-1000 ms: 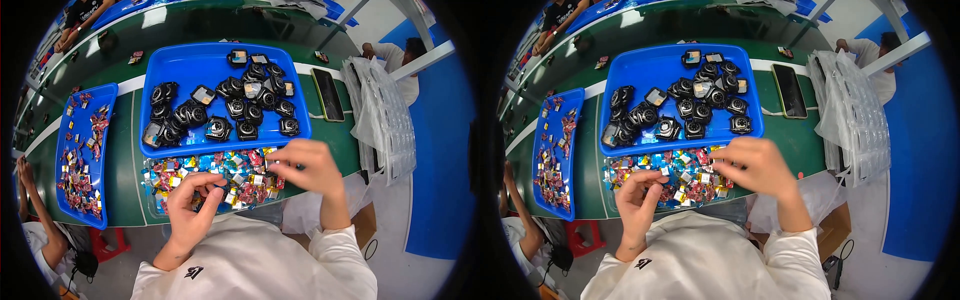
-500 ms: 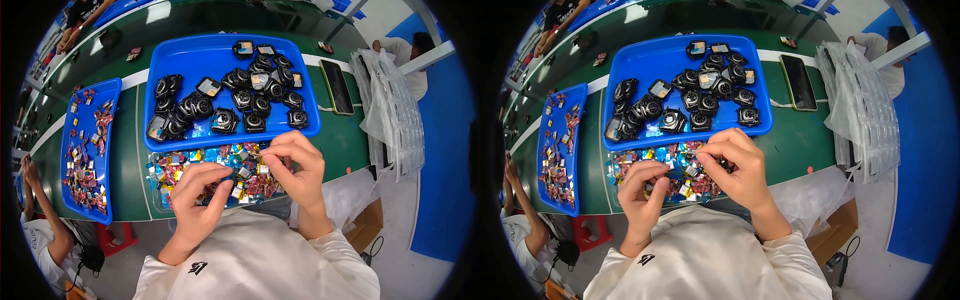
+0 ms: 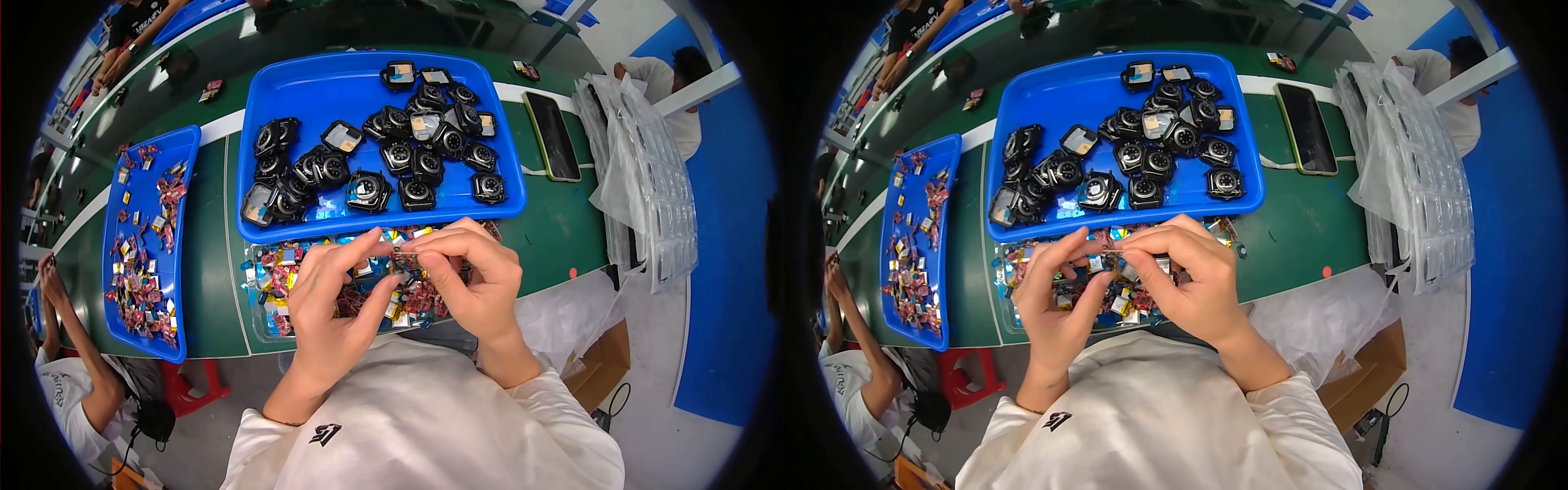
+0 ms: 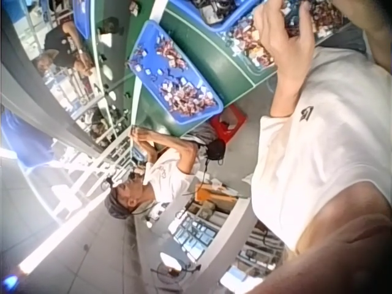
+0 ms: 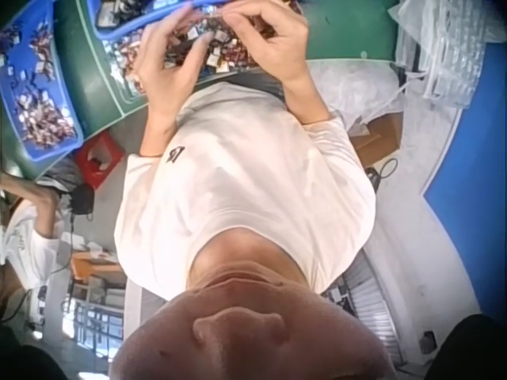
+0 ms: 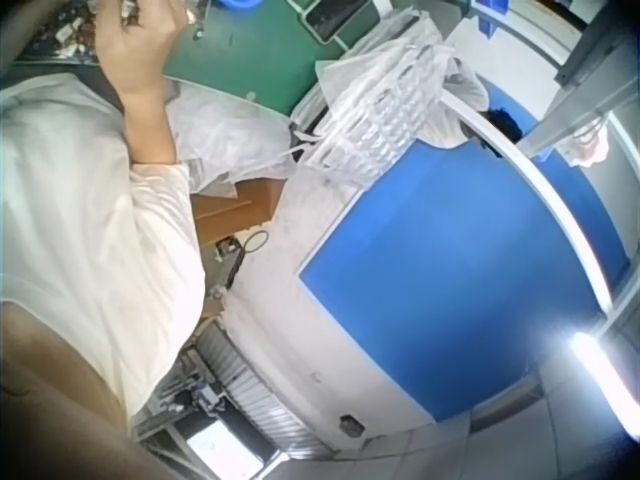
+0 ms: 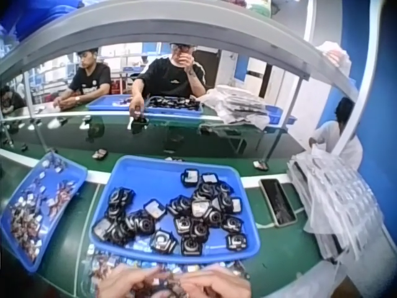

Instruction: Assembling small electronic modules by attaching batteries and circuit boards to frames.

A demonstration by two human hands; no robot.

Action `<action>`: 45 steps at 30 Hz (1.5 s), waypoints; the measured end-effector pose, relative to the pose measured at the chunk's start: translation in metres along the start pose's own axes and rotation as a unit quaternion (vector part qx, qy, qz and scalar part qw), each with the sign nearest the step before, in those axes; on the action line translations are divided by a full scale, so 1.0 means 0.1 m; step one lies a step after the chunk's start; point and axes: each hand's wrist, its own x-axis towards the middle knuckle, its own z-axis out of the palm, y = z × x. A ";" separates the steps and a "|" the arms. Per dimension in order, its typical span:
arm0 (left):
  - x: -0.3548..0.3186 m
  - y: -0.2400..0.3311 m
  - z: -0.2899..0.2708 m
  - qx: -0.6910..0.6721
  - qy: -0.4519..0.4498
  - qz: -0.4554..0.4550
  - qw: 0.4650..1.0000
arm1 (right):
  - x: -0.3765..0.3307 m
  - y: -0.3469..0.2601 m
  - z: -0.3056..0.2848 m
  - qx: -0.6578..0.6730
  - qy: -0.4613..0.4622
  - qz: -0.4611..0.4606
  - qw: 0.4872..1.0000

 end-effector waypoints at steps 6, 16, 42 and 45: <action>-0.01 -0.05 0.03 0.014 0.012 0.032 0.999 | -0.01 -0.08 0.00 -0.030 -0.012 0.039 0.999; -0.06 -0.09 0.02 -0.027 0.029 -0.007 0.999 | -0.04 -0.06 0.04 -0.037 0.005 0.024 0.999; -0.02 -0.07 -0.21 0.060 -0.066 0.054 0.995 | -0.04 -0.02 -0.03 -0.002 -0.066 -0.041 0.997; -0.03 0.01 -0.20 -0.021 -0.049 -0.006 0.999 | -0.07 -0.15 -0.04 0.043 -0.083 0.059 0.994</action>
